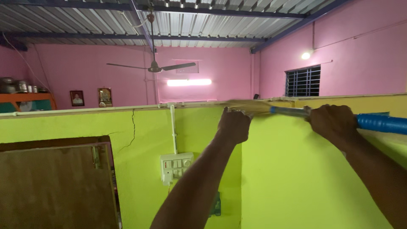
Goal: The person uses a long-handled broom to sweep dust and debris from the upper sections of lime green walls and a wooden door. The task involves reaching high areas near the ceiling and sweeping down to the floor level.
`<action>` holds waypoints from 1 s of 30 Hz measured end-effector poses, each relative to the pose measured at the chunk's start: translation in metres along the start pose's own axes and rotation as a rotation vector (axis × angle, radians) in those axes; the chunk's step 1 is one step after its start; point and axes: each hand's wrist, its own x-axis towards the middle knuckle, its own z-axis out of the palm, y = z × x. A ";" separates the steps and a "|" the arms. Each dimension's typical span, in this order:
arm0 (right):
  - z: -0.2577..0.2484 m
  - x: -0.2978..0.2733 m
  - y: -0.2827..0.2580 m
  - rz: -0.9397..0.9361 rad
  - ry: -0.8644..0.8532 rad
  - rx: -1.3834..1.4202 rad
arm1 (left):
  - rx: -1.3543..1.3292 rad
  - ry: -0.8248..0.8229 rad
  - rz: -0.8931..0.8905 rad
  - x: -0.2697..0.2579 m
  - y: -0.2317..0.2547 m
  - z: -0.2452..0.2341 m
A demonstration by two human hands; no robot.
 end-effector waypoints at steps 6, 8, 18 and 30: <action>-0.022 0.002 0.009 0.066 0.121 0.005 | -0.032 0.005 -0.005 -0.015 -0.007 0.000; -0.011 0.010 0.013 0.128 0.194 -0.065 | -0.049 0.002 -0.018 -0.022 -0.016 0.001; 0.014 0.025 -0.043 0.104 0.069 -0.077 | 0.000 0.017 -0.076 -0.046 -0.046 0.010; 0.025 0.039 -0.027 0.208 0.013 -0.038 | 0.038 -0.031 -0.107 -0.075 -0.071 0.004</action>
